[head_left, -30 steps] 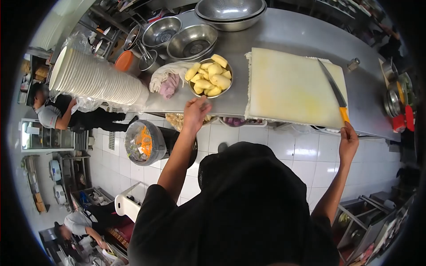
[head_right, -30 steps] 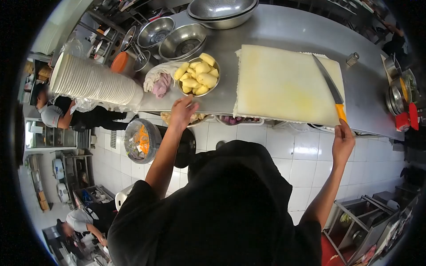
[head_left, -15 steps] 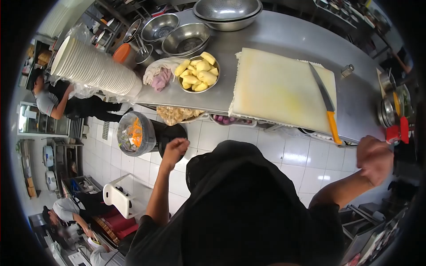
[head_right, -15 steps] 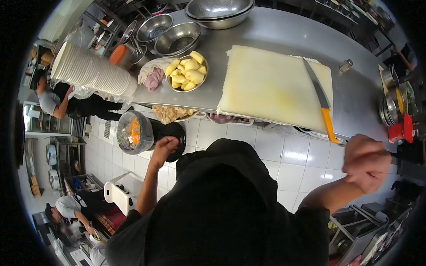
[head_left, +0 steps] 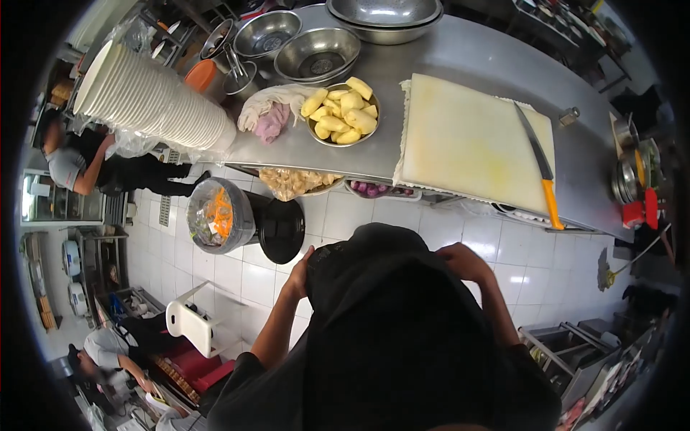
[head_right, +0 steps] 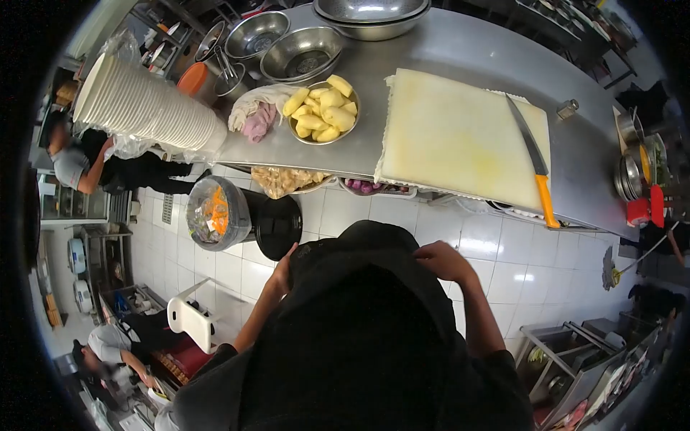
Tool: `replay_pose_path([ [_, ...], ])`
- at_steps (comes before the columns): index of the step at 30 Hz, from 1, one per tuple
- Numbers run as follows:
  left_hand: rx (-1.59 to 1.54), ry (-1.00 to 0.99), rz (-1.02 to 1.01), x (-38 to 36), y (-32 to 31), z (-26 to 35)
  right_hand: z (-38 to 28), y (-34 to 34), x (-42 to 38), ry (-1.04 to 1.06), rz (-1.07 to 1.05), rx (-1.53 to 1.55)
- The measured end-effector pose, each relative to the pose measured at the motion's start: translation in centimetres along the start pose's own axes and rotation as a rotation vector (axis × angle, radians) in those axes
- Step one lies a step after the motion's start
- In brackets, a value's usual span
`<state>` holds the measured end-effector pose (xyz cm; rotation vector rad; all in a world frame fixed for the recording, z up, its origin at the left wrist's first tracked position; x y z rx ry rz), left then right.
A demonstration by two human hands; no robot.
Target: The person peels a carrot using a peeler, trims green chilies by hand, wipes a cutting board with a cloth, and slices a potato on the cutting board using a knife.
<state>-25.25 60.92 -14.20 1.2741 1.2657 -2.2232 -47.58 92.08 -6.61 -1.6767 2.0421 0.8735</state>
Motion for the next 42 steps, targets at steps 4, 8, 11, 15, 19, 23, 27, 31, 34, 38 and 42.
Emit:
replay_pose_path([
  [4,-0.023,0.017,-0.029,-0.6,-0.9,1.7,0.0,-2.2,0.9,-0.121,0.003,0.328],
  [8,-0.008,0.021,-0.084,0.0,-0.6,3.1,1.3,-4.1,2.3,0.129,0.004,0.342],
  [11,0.003,0.062,-0.101,0.5,-0.5,4.0,3.7,-5.4,3.2,0.049,-0.066,0.288],
  [15,0.139,0.056,-0.100,2.0,-1.9,5.2,0.3,-4.4,0.5,-0.087,-0.064,0.359],
  [19,0.221,0.126,-0.042,4.2,-0.5,5.5,2.1,-5.4,0.3,-0.181,-0.051,0.395],
  [23,0.226,0.099,-0.026,5.5,2.3,5.6,-0.4,-3.3,-0.8,-0.174,0.068,0.356],
  [27,0.801,-0.459,0.243,3.6,0.0,11.5,1.6,2.5,-4.1,-0.073,0.414,0.448],
  [31,1.046,-0.970,0.209,0.3,-9.8,17.9,1.2,10.3,-10.1,-0.018,0.896,0.351],
  [34,1.325,-1.266,0.335,-2.4,-16.1,20.4,3.0,14.7,-13.0,-0.098,1.106,0.166],
  [38,1.636,-1.487,0.383,-2.7,-20.5,22.2,5.1,17.4,-15.1,-0.237,1.237,-0.070],
  [42,1.838,-1.532,0.426,-1.2,-22.6,23.2,7.2,18.2,-15.7,-0.377,1.286,-0.266],
])
Point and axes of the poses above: each hand's wrist, its own x-axis towards the middle knuckle, its own y-axis out of the back of the hand, z = x × y, the point moved 5 cm from there along x, towards the middle knuckle, and after that the axes turned 11 degrees about -z, right-handed, at the moved point
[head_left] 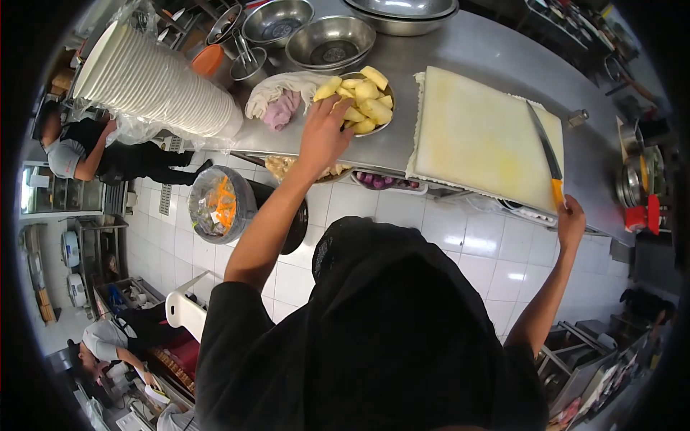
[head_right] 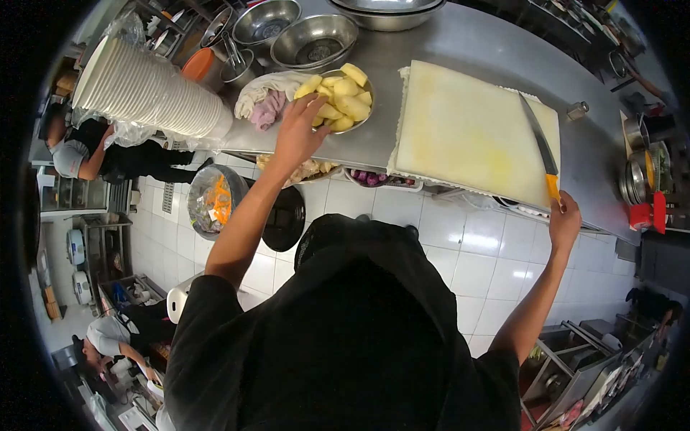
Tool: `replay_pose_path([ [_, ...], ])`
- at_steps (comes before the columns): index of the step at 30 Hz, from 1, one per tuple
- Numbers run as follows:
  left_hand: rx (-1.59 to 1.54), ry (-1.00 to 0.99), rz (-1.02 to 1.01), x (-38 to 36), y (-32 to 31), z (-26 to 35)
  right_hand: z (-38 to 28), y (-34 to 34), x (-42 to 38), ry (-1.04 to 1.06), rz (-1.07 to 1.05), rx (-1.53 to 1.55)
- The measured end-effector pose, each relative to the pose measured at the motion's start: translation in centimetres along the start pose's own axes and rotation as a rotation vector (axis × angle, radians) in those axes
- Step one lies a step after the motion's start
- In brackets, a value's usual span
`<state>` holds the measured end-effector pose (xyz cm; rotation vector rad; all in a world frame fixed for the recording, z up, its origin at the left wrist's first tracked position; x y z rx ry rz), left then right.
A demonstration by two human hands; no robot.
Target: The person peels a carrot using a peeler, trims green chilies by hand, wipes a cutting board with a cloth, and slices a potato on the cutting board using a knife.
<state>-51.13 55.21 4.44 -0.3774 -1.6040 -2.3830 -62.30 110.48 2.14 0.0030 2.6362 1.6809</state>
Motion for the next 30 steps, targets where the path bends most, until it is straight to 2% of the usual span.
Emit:
replay_pose_path([
  [5,0.049,-0.012,-0.123,1.2,-2.7,-2.8,1.3,-0.3,0.6,0.006,0.011,-0.055],
  [9,0.097,0.045,-0.054,0.1,0.7,-2.8,2.0,-0.1,1.0,0.021,-0.015,-0.052],
  [12,-0.945,0.596,0.054,-1.9,2.1,-2.5,2.9,0.0,1.6,0.054,0.000,-0.019],
  [13,-1.304,0.587,0.112,-2.8,1.8,-2.0,3.1,-0.1,1.7,0.056,-0.001,-0.022],
  [16,-1.914,0.495,0.051,-3.5,0.8,3.3,3.2,-0.5,2.7,0.078,-0.016,-0.015],
  [21,-2.017,0.463,-0.040,-2.8,-1.5,9.0,4.1,-1.6,3.9,0.100,-0.088,0.060],
  [24,-1.904,0.463,-0.163,-1.3,-4.1,10.3,4.5,-2.2,4.2,0.082,-0.123,0.087],
  [25,-1.807,0.464,-0.182,-0.5,-4.9,10.8,4.4,-2.3,4.1,0.100,-0.115,0.081],
  [28,-1.198,0.353,-0.227,2.1,-8.5,11.1,3.5,-1.9,4.4,0.127,-0.090,0.045],
  [29,-1.144,0.319,-0.190,2.9,-9.4,11.5,3.2,-2.1,4.2,0.132,-0.098,0.038],
  [30,-0.962,0.241,-0.152,3.7,-10.2,11.7,3.2,-2.4,4.0,0.100,-0.142,0.055],
])
Point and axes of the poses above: each hand's wrist, its own x-axis towards the middle knuckle, its own y-axis out of the back of the hand, z = x × y, the point moved 5 cm from there along x, towards the middle knuckle, and after that the axes turned 11 degrees about -z, right-handed, at the moved point
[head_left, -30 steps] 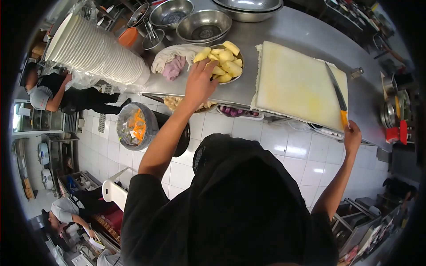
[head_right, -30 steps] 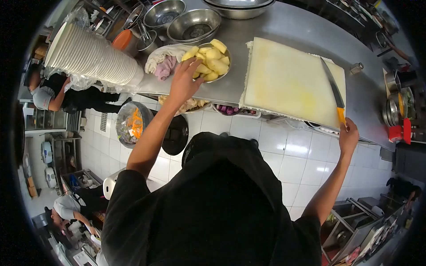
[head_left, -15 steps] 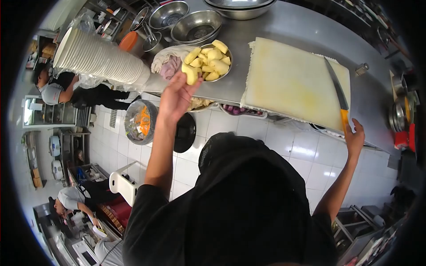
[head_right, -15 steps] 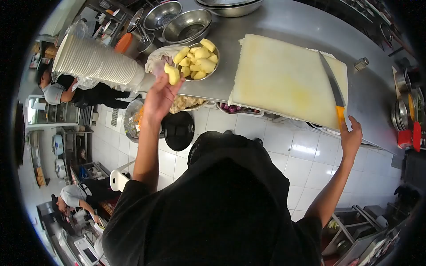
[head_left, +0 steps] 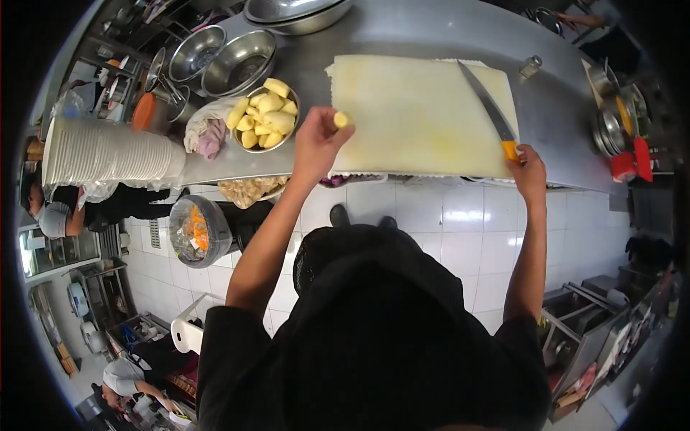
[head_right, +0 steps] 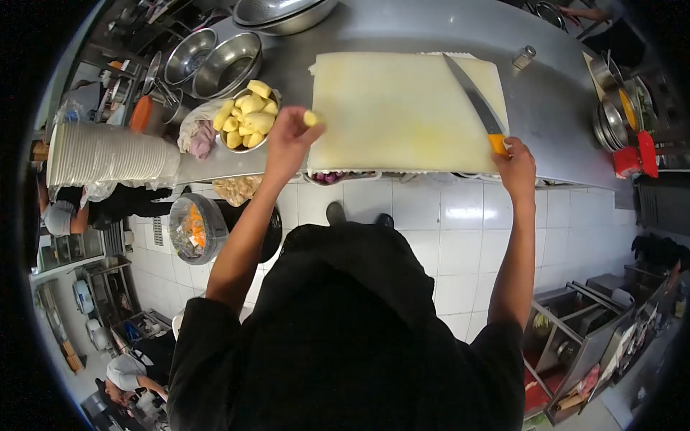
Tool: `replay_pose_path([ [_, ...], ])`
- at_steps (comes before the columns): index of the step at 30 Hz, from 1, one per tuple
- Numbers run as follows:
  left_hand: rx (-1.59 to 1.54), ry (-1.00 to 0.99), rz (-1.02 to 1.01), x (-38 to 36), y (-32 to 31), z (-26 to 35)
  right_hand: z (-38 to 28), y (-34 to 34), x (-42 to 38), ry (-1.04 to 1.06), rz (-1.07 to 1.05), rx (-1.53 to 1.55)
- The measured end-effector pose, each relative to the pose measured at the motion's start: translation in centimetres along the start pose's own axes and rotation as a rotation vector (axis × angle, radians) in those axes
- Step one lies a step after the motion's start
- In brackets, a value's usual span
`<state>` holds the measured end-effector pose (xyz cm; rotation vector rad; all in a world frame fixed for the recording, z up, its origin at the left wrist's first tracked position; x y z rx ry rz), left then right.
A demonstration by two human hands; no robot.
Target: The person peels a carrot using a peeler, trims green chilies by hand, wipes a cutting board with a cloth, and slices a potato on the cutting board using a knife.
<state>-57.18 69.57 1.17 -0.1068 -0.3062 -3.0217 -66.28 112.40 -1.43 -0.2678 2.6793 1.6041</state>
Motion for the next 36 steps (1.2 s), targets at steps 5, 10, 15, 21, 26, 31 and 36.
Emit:
replay_pose_path([
  [5,0.711,-0.405,0.018,3.6,-2.3,-1.1,-0.5,-0.4,0.8,-0.080,-0.065,0.036],
  [10,0.819,-0.424,-0.154,2.1,-3.3,-2.4,-1.3,-0.7,0.7,-0.076,-0.087,0.018],
  [15,0.785,-0.392,-0.181,0.0,-2.9,-2.3,-4.1,-2.2,-2.5,-0.106,-0.154,0.131],
  [21,0.663,-0.351,-0.148,-1.4,-2.3,-2.6,-10.7,-7.0,-8.3,-0.178,-0.414,0.772],
  [26,0.562,-0.358,-0.049,-1.5,-2.2,-2.5,-13.7,-11.1,-10.0,-0.026,-0.454,0.587],
  [31,0.513,-0.381,-0.022,-0.1,-2.6,-3.8,-17.4,-11.1,-10.4,0.021,-0.449,0.389],
  [36,0.433,-0.413,-0.062,0.5,-3.0,-4.2,-19.5,-11.2,-9.6,0.095,-0.392,0.313],
])
Point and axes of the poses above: each hand's wrist, its own x-axis towards the middle knuckle, its own y-axis out of the back of the hand, z = x × y, the point moved 5 cm from there along x, towards the middle knuckle, and after that the axes turned 11 degrees about -z, right-handed, at the moved point
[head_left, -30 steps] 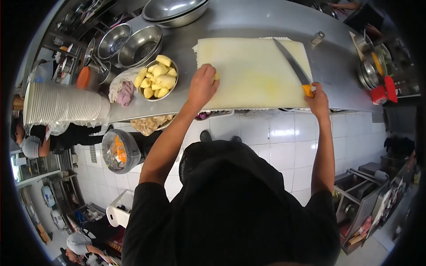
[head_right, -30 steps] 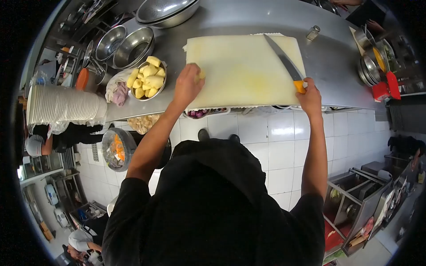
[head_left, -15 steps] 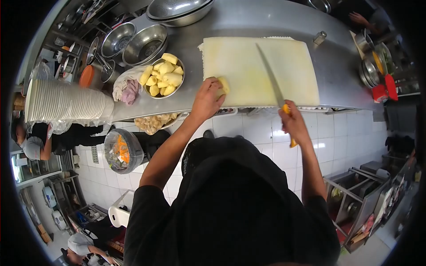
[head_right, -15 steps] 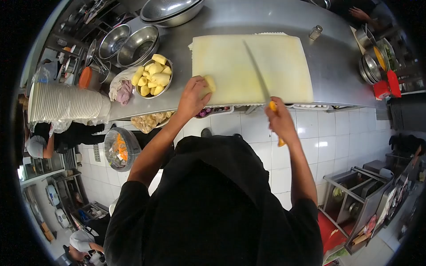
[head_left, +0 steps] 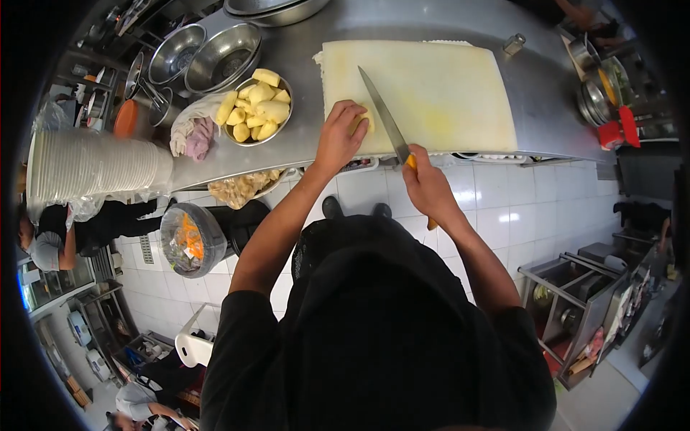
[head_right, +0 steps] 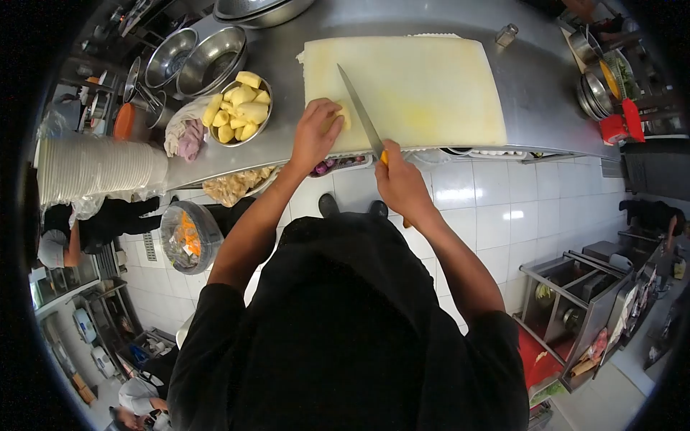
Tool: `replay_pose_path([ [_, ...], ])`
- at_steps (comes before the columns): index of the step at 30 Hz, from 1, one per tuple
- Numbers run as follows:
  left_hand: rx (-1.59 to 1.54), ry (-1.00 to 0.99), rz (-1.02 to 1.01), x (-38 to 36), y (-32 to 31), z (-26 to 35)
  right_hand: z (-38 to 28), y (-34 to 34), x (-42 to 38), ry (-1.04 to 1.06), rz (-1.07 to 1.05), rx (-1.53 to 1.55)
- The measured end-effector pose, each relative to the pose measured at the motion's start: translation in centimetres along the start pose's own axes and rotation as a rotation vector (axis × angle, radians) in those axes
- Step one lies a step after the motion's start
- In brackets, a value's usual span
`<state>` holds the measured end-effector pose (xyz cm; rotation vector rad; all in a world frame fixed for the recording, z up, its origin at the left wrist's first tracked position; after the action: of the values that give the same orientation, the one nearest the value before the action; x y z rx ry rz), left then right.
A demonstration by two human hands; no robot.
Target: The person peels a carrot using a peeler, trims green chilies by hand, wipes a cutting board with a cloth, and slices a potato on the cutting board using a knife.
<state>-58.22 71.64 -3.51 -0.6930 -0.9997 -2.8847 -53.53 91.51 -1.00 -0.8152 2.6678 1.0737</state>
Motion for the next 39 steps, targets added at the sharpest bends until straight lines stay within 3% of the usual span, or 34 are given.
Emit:
replay_pose_path([
  [7,-0.060,0.021,0.066,0.3,-0.3,-0.2,-2.8,0.8,1.4,0.026,-0.070,-0.083],
  [19,0.012,-0.004,0.110,0.4,-0.4,0.1,-7.0,3.0,0.1,-0.122,-0.201,-0.246],
  [31,0.022,-0.029,0.108,0.5,-0.4,0.7,-5.4,1.2,0.9,-0.077,-0.181,-0.259],
  [34,0.020,-0.038,0.120,0.4,-0.3,0.8,-3.5,-0.8,3.1,0.179,0.011,-0.290],
  [37,-0.003,-0.026,0.112,0.3,-0.4,0.7,-3.3,-1.1,4.9,0.019,-0.127,-0.180],
  [39,-0.011,-0.018,0.103,0.3,-0.3,0.7,-3.9,-0.5,5.3,0.027,-0.142,-0.197],
])
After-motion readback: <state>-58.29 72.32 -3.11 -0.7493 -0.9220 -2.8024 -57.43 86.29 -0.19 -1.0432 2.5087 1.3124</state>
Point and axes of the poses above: each hand's wrist, its own x-axis towards the middle knuckle, its own y-axis out of the back of the hand, z = x × y, the point moved 5 cm from there along x, towards the middle knuckle, and after that the axes turned 11 degrees about -z, right-handed, at the moved point
